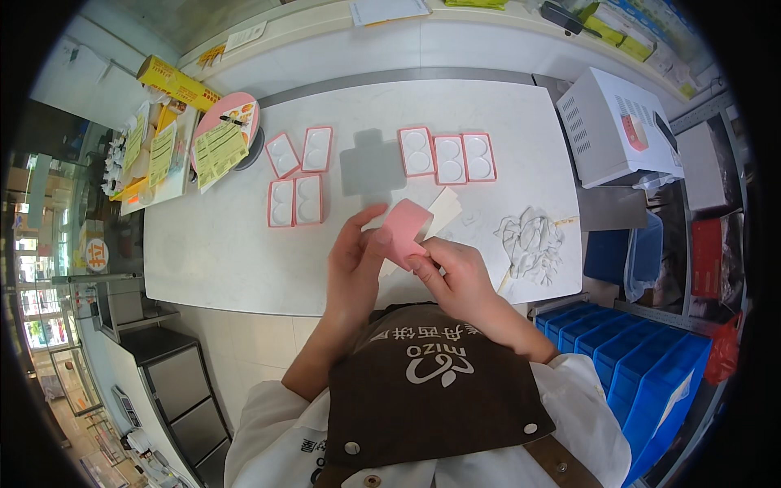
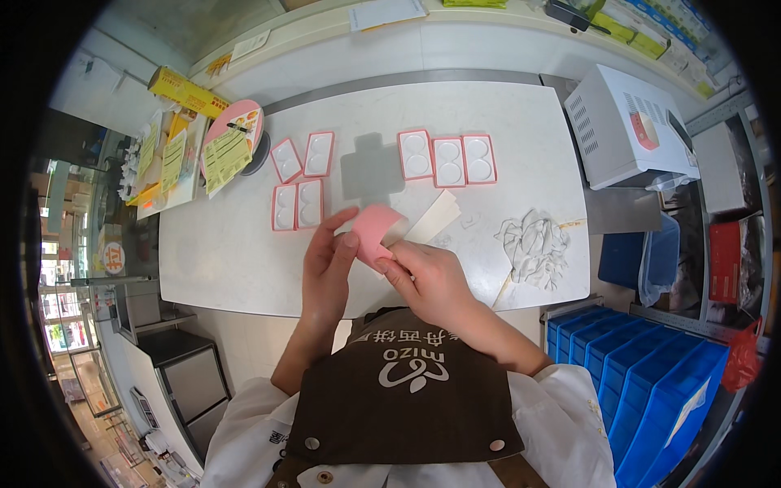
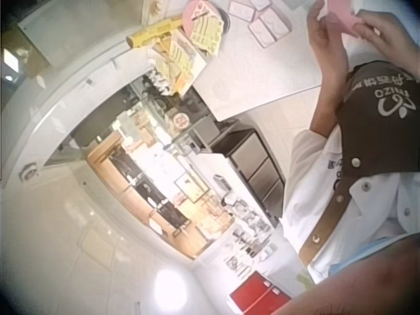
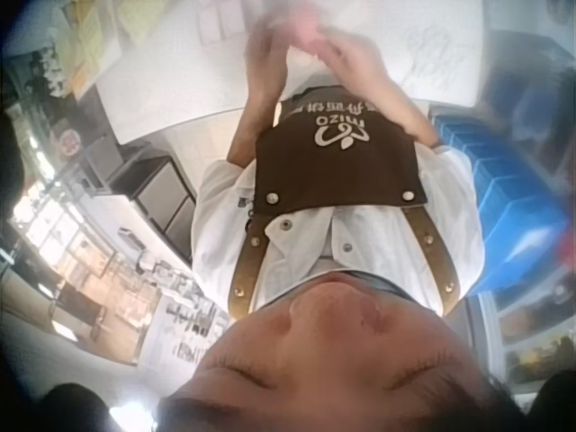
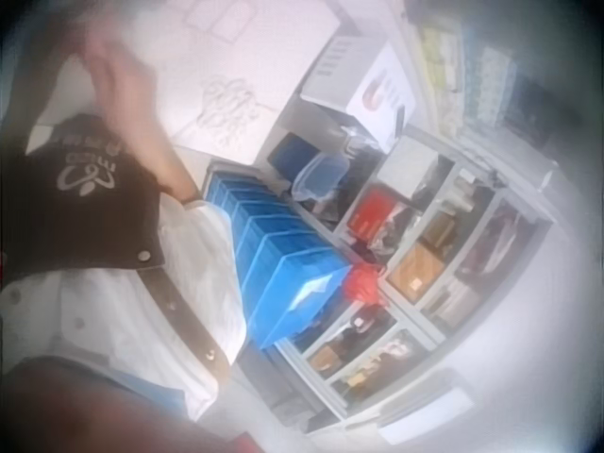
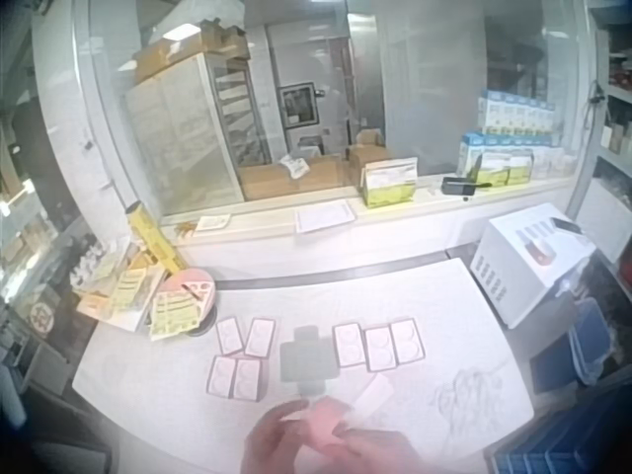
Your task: The person assembles small pink and white cardboard boxes by folding and taping the flaps. They place white inserts into the assembled boxes and arrange them on the counter.
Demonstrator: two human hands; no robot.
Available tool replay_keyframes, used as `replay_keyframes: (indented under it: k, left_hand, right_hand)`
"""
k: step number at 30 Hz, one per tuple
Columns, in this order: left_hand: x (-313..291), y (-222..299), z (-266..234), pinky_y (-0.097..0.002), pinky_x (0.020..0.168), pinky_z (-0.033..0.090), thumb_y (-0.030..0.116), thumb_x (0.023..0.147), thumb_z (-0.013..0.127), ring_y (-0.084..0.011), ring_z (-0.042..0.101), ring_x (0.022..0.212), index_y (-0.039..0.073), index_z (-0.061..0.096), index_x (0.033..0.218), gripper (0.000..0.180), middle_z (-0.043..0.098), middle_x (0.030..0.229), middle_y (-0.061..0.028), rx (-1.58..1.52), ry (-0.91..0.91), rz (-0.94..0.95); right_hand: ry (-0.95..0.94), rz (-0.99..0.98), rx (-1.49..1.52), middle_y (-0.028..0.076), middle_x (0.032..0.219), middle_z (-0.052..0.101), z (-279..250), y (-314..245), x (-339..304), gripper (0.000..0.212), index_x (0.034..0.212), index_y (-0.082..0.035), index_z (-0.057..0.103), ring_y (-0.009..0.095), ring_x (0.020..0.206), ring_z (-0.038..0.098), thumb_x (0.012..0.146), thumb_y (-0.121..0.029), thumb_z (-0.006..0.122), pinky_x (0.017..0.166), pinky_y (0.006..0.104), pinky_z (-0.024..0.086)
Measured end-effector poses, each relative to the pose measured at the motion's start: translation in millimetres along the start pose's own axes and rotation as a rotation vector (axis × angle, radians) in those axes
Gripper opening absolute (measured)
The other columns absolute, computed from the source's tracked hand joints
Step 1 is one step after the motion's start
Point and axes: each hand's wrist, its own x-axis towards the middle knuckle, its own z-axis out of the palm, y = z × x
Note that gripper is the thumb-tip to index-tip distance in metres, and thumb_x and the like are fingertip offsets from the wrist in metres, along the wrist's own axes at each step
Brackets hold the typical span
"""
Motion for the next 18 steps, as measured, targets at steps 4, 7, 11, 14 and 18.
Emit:
replay_keyframes:
  k: [4,7,11,14,18]
  left_hand:
    - [3.5,-13.8,-9.1,-0.0261,0.089,0.049,0.025,0.109,0.062,-0.0083,0.062,0.094,0.001,0.066,0.112,0.024,0.07,0.098,-0.002,-0.041,-0.076,-0.004]
    - [0.8,-10.8,-7.6,-0.0261,0.087,0.05,0.025,0.108,0.064,-0.0086,0.062,0.092,0.002,0.065,0.108,0.023,0.07,0.098,-0.0026,-0.043,-0.061,0.049]
    - [-4.0,-11.8,-7.7,-0.0256,0.082,0.051,0.025,0.108,0.063,-0.0087,0.062,0.088,0.001,0.065,0.108,0.024,0.07,0.098,-0.0034,-0.025,-0.039,0.106]
    - [-4.6,-11.5,-7.2,-0.0253,0.08,0.051,0.025,0.109,0.063,-0.0083,0.062,0.087,0.001,0.064,0.107,0.024,0.07,0.097,-0.0033,-0.008,-0.044,0.126]
    - [-4.1,-11.0,-7.2,-0.0253,0.079,0.051,0.025,0.109,0.062,-0.008,0.062,0.085,0.001,0.065,0.106,0.024,0.07,0.095,-0.003,0.034,-0.052,0.13]
  right_hand:
    - [0.071,-0.063,0.006,0.011,0.076,0.064,3.2,2.1,-0.9,0.016,0.097,-0.003,0.064,0.033,0.067,0.064,0.102,-0.018,0.065,0.059,0.0405,0.049]
    - [0.005,0.035,0.104,0.01,0.074,0.064,1.8,3.0,-2.3,0.021,0.097,-0.003,0.064,0.029,0.064,0.063,0.106,-0.022,0.062,0.059,0.0378,0.049]
    - [-0.115,0.17,0.273,0.007,0.072,0.064,-2.8,-0.5,-1.0,0.028,0.097,-0.003,0.064,0.021,0.063,0.063,0.109,-0.027,0.057,0.06,0.0332,0.049]
    - [-0.152,0.231,0.386,0.006,0.072,0.065,-3.3,-0.8,-0.2,0.028,0.098,-0.003,0.064,0.018,0.063,0.062,0.109,-0.027,0.058,0.061,0.0315,0.05]
    - [-0.106,0.209,0.324,0.007,0.074,0.066,1.5,4.1,-5.7,0.026,0.099,-0.003,0.065,0.019,0.064,0.064,0.108,-0.026,0.059,0.062,0.0313,0.051]
